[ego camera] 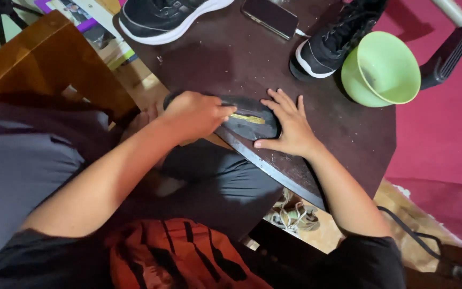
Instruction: Applying glue to a shoe insole with a brush as part of a shoe repair process.
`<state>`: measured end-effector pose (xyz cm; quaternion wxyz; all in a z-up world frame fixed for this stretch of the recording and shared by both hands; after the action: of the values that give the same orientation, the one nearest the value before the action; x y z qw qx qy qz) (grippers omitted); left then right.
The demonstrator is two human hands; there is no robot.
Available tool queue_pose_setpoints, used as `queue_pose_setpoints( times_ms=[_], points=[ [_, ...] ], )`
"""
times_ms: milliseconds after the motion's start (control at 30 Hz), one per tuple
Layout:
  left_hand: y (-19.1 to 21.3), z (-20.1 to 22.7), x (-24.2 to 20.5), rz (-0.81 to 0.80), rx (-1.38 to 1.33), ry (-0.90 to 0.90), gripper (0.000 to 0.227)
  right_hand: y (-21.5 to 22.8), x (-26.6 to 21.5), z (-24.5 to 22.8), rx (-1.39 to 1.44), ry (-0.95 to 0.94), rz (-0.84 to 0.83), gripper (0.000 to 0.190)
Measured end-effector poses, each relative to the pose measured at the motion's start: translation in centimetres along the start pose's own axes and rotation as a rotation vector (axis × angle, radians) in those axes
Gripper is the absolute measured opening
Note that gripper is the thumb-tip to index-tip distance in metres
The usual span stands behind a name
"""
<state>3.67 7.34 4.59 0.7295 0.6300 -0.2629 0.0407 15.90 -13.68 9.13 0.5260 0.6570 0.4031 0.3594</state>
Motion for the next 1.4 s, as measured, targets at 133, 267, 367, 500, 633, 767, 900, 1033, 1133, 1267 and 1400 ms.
queue_pose_setpoints(
  times_ms=[133, 267, 367, 500, 633, 767, 900, 1033, 1133, 1267, 1400],
  points=[
    [3.8, 0.4, 0.6, 0.003, 0.029, 0.078, 0.022, -0.2, 0.2, 0.6, 0.019, -0.012, 0.0, 0.107],
    [4.5, 1.3, 1.0, -0.04, -0.121, 0.005, 0.025, -0.3, 0.2, 1.2, 0.026, -0.032, 0.002, 0.108],
    [3.1, 0.1, 0.8, -0.056, -0.054, 0.064, 0.028, -0.2, 0.2, 1.3, 0.023, -0.029, 0.0, 0.108],
    [4.3, 1.0, 0.9, -0.187, -0.269, 0.038, 0.035, -0.1, 0.2, 1.1, 0.022, -0.018, 0.004, 0.108],
    [3.6, 0.1, 0.7, -0.12, -0.046, 0.213, 0.036, -0.3, -0.1, 1.0, 0.016, -0.015, -0.01, 0.108],
    [4.9, 1.5, 1.1, -0.155, -0.193, 0.078, 0.035, -0.2, 0.0, 1.0, 0.01, -0.015, -0.007, 0.107],
    [2.1, -1.2, 0.0, 0.068, 0.158, 0.114, 0.033, 0.2, 0.1, 0.6, 0.016, -0.021, -0.013, 0.106],
    [6.9, 1.7, 2.0, -0.284, -0.292, 0.038, 0.04, 0.3, 0.1, 0.8, 0.032, -0.02, -0.025, 0.104],
    [4.9, 0.7, 1.3, -0.221, -0.203, 0.046, 0.04, 0.0, 0.1, 1.0, 0.013, -0.014, -0.03, 0.107],
    [4.2, -0.5, 1.0, -0.061, -0.114, 0.049, 0.031, 0.1, 0.1, 1.0, 0.011, -0.005, -0.022, 0.107],
    [3.1, -1.0, 0.6, 0.094, 0.013, 0.102, 0.018, 0.1, 0.2, 1.0, 0.02, -0.003, -0.018, 0.106]
  ],
)
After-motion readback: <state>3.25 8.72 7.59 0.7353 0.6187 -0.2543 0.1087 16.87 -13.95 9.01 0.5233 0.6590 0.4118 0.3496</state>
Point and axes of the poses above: each hand's wrist, its own x-axis towards the middle knuckle, its own y-axis out of the back of the hand, z = x × y, the point moved 4 cm from there along x, towards the middle knuckle, and after that the axes turned 13 degrees about -x, right-handed, at the moved point
